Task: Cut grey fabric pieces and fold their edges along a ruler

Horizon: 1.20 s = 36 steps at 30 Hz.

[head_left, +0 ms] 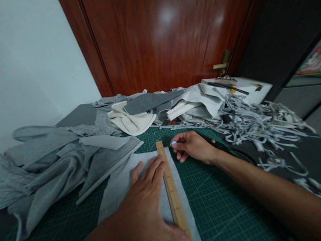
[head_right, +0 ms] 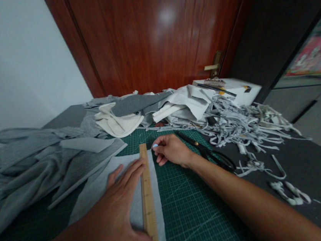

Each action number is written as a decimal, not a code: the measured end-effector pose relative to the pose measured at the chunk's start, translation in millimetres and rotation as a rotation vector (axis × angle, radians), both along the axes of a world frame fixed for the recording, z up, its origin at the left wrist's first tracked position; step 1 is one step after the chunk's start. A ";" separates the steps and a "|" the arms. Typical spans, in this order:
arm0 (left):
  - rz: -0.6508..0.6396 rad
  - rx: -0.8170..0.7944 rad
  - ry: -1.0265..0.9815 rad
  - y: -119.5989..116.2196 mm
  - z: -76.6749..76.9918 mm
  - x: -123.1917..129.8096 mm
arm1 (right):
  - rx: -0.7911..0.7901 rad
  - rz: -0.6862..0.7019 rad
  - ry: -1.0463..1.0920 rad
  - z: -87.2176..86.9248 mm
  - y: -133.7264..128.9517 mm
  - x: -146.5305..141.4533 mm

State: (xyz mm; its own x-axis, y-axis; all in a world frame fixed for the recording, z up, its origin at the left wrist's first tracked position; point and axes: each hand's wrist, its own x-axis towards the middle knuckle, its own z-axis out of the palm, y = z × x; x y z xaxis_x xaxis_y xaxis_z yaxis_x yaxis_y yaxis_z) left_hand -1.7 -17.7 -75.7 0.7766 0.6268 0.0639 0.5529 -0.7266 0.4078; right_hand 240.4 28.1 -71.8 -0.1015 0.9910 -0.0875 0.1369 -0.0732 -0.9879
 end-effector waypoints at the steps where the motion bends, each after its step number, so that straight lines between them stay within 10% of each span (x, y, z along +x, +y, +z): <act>1: 0.002 -0.001 0.007 -0.1 -0.5 -0.1 | 0.004 0.016 -0.033 1.4 2.0 -0.6; 36: -0.012 -0.026 0.048 -1.1 3.7 -0.1 | 0.285 0.017 -0.657 10.8 33.2 -20.0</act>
